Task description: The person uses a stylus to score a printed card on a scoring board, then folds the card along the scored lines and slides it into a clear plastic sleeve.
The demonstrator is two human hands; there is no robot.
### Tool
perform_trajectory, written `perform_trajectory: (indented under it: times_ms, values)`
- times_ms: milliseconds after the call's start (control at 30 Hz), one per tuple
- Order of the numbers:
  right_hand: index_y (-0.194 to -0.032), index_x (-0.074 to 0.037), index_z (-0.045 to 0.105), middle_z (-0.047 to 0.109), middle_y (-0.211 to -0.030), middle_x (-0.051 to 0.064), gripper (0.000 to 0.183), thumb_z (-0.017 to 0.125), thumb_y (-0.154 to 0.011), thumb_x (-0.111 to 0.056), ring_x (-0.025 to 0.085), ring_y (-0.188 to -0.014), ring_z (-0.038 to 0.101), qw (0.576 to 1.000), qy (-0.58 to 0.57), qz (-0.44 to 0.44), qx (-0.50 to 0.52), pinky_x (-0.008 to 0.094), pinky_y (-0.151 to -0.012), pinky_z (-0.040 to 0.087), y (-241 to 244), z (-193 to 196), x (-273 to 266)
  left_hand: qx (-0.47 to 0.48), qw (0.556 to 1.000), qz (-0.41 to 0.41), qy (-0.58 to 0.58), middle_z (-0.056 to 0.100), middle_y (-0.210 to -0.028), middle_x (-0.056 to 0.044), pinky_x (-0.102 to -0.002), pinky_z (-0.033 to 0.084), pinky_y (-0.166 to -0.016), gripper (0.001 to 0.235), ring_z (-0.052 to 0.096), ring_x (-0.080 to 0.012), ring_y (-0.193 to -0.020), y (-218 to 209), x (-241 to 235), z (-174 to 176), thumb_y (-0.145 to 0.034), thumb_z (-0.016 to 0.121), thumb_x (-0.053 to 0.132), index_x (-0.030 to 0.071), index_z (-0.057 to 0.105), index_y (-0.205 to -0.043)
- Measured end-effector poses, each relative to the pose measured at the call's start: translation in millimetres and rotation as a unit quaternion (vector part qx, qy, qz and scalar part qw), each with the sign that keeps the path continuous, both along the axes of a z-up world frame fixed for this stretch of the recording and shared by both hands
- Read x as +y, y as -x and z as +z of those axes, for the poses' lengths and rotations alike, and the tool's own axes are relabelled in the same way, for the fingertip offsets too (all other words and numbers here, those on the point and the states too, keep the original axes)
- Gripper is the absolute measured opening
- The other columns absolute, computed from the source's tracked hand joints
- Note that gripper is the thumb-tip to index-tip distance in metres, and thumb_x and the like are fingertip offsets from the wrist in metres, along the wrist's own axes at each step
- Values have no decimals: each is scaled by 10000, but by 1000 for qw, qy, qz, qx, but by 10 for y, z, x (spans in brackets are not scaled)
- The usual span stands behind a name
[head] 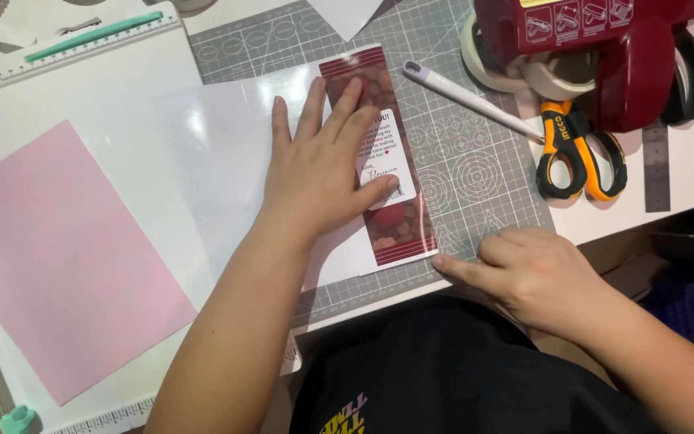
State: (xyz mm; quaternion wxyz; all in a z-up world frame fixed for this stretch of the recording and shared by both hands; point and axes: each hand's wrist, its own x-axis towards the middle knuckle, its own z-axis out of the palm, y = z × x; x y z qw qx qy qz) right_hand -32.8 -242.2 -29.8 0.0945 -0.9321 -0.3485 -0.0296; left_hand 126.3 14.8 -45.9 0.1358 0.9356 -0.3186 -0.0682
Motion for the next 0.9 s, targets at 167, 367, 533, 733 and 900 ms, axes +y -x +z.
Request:
perform_trajectory:
  times_ms: [167,367,533,733,900]
  values:
    - [-1349,-282,639,431,-646,4,415,649,-943,-366,265,-509,495,999,0,-30,12,432,-441,401,8,-63,-18,-10,1000,-1,3,242,-1680,-44,-723,57,-1167,841,124,-400,-1540,7,-3,-39,-880,573,698,177,423,-1523]
    - [-1208,-235,730,512,-632,-15,310,664,-915,-311,244,-539,565,996,13,-78,-41,399,-452,439,-75,-14,192,-8,1000,10,22,247,-1671,-91,-729,91,-1165,725,137,-403,-1538,5,13,-23,-897,612,627,213,460,-1471]
    - [-1108,-170,764,515,-682,20,232,705,-968,-344,249,-564,536,991,-40,-80,-102,387,-487,415,-147,-46,346,3,999,20,28,222,-1668,-124,-724,104,-1177,661,119,-411,-1540,13,25,-13,-926,622,585,237,463,-1466]
    - [-1272,-226,678,622,-1404,139,302,676,-970,-248,459,-1308,601,993,-71,19,-90,572,-1035,501,-261,-147,478,-13,1000,16,3,202,-1664,-141,-707,97,-1194,682,126,-417,-1536,5,10,-29,-942,570,646,331,426,-1529]
    - [-1320,-282,671,640,-1410,79,342,653,-979,-255,419,-1308,623,994,-44,6,-98,522,-1049,503,-272,-117,512,-3,1000,16,-14,149,-1678,-128,-690,83,-1209,686,104,-393,-1548,6,-12,-8,-956,566,650,376,375,-1555]
